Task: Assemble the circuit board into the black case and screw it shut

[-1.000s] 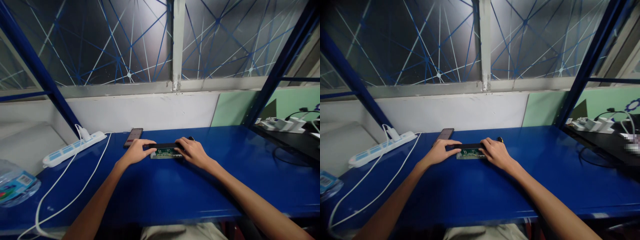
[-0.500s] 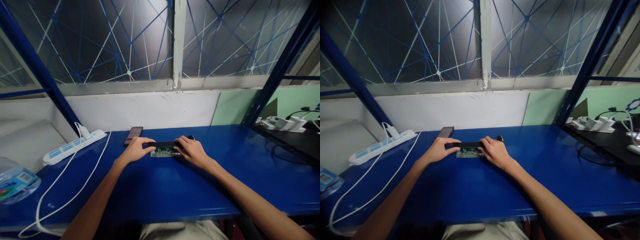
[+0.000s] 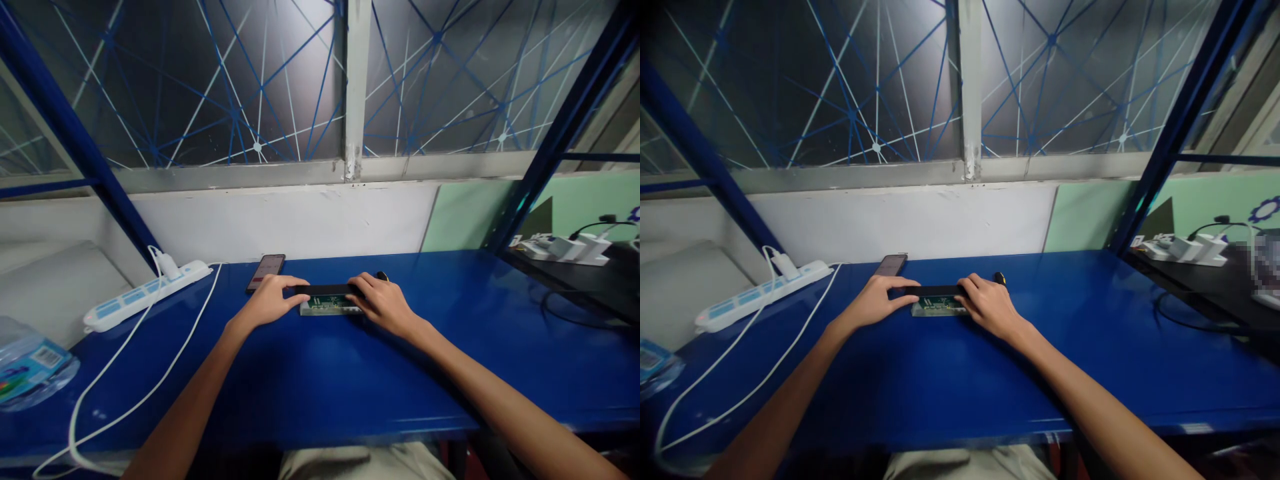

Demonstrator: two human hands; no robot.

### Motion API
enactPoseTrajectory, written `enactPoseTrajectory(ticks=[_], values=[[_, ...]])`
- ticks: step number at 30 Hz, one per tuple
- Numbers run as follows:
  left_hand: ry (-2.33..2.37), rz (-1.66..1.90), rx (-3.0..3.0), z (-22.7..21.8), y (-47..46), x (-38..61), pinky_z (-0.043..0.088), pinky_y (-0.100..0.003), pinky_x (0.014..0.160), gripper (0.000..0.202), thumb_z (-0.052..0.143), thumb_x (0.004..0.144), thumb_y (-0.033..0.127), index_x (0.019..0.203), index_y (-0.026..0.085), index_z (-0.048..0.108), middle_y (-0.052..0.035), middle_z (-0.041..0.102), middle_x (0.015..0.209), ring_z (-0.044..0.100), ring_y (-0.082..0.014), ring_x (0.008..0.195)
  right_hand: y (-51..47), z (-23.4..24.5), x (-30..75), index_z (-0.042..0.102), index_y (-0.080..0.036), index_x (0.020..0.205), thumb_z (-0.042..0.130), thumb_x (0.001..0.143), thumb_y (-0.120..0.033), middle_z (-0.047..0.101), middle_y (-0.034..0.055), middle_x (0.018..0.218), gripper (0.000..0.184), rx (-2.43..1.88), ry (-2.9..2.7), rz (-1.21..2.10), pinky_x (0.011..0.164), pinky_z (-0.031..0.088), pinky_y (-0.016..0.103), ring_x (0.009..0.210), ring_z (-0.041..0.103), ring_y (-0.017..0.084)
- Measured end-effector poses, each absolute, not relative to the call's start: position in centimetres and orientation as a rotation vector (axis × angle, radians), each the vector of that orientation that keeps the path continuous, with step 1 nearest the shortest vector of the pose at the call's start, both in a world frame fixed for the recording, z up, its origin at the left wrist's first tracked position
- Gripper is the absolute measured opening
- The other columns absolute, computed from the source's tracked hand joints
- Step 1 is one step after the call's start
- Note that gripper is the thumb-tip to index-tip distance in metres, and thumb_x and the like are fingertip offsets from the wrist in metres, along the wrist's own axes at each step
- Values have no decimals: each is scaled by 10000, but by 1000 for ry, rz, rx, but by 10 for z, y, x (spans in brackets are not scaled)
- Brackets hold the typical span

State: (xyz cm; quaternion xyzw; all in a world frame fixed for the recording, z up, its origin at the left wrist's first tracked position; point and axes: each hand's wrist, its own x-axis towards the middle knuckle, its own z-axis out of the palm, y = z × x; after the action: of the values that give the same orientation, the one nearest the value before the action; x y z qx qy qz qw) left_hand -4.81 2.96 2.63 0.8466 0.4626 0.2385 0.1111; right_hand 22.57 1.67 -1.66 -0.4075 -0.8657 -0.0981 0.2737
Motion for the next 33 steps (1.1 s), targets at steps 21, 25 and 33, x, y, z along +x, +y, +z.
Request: enactPoseTrajectory(ticks=[21, 25, 33], values=[[1291, 592, 2527, 27, 30, -52, 499, -316, 782, 273, 660, 804, 372, 1050, 268, 718, -28, 719, 1073, 649, -219, 916, 13, -9, 230, 599, -169, 1081, 533, 931, -320, 671, 73, 971, 223, -1119, -2382, -177, 601, 348, 272, 750, 619, 183], [1200, 504, 2534, 25, 28, -50, 486, -305, 826, 316, 628, 833, 367, 1126, 264, 690, -40, 693, 1120, 646, -216, 959, 13, -8, 231, 622, -163, 1065, 550, 919, -304, 687, 71, 943, 216, -1131, -2418, -151, 615, 349, 274, 723, 619, 176], [1183, 466, 2535, 23, 26, -47, 470, -316, 887, 305, 592, 859, 377, 1111, 240, 698, -58, 693, 1132, 640, -234, 1022, 13, -8, 231, 639, -161, 1086, 575, 893, -292, 694, 83, 950, 243, -1144, -2430, -121, 615, 364, 275, 741, 630, 184]])
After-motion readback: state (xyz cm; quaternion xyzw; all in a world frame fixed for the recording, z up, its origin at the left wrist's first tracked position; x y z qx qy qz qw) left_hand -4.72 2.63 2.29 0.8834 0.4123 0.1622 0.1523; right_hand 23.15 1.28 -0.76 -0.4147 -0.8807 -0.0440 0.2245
